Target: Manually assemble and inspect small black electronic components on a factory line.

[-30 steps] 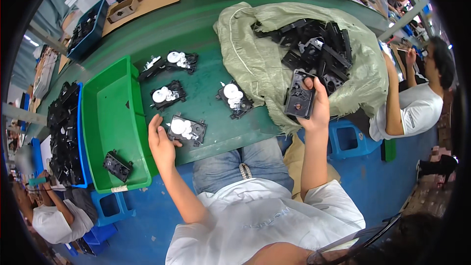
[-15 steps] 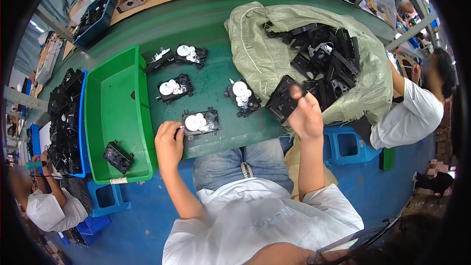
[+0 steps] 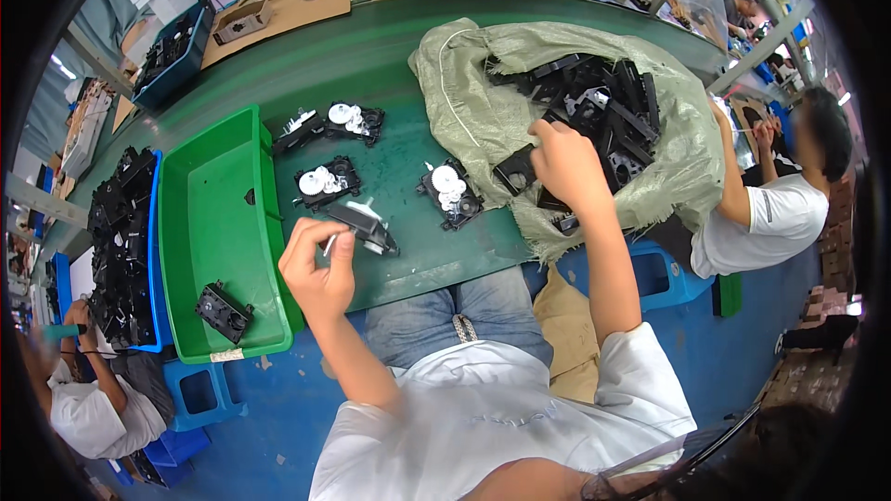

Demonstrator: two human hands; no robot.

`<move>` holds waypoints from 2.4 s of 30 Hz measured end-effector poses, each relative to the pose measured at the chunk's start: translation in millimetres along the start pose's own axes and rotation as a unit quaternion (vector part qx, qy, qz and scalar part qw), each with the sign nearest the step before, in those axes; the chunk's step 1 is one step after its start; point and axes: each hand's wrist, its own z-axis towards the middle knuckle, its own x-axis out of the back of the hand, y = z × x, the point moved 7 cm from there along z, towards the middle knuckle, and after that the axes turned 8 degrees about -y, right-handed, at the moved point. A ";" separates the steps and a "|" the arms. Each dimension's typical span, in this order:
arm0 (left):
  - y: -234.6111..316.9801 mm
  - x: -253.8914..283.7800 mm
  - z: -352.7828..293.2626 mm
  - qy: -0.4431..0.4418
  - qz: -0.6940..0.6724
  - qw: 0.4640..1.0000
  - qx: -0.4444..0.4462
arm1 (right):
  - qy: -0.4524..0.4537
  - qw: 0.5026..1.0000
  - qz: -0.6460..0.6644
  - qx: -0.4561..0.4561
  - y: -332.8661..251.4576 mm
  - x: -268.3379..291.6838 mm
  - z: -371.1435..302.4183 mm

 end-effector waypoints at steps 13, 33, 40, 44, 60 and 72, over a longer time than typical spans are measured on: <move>-7.2 -44.6 13.0 0.219 -0.305 0.920 -0.113 | -0.176 0.938 -0.051 -0.293 23.2 -59.3 30.3; -34.6 -22.8 -9.4 0.054 0.217 0.974 0.029 | 0.148 0.896 0.391 -0.150 23.4 -16.7 -33.6; -20.5 -38.9 125.3 -0.039 0.198 0.974 0.101 | 0.178 0.780 0.596 -0.071 5.1 -21.6 -51.0; -110.2 -141.8 209.5 -0.248 0.418 0.854 0.184 | 0.229 0.718 0.657 0.010 14.6 -14.6 -59.6; -58.2 -84.4 290.9 -0.207 0.400 0.891 0.056 | 0.221 0.484 0.839 0.110 48.5 -20.9 -99.6; 32.9 -47.2 46.5 0.117 -0.246 0.959 0.081 | 0.157 0.559 0.810 0.084 -68.5 -35.6 -46.1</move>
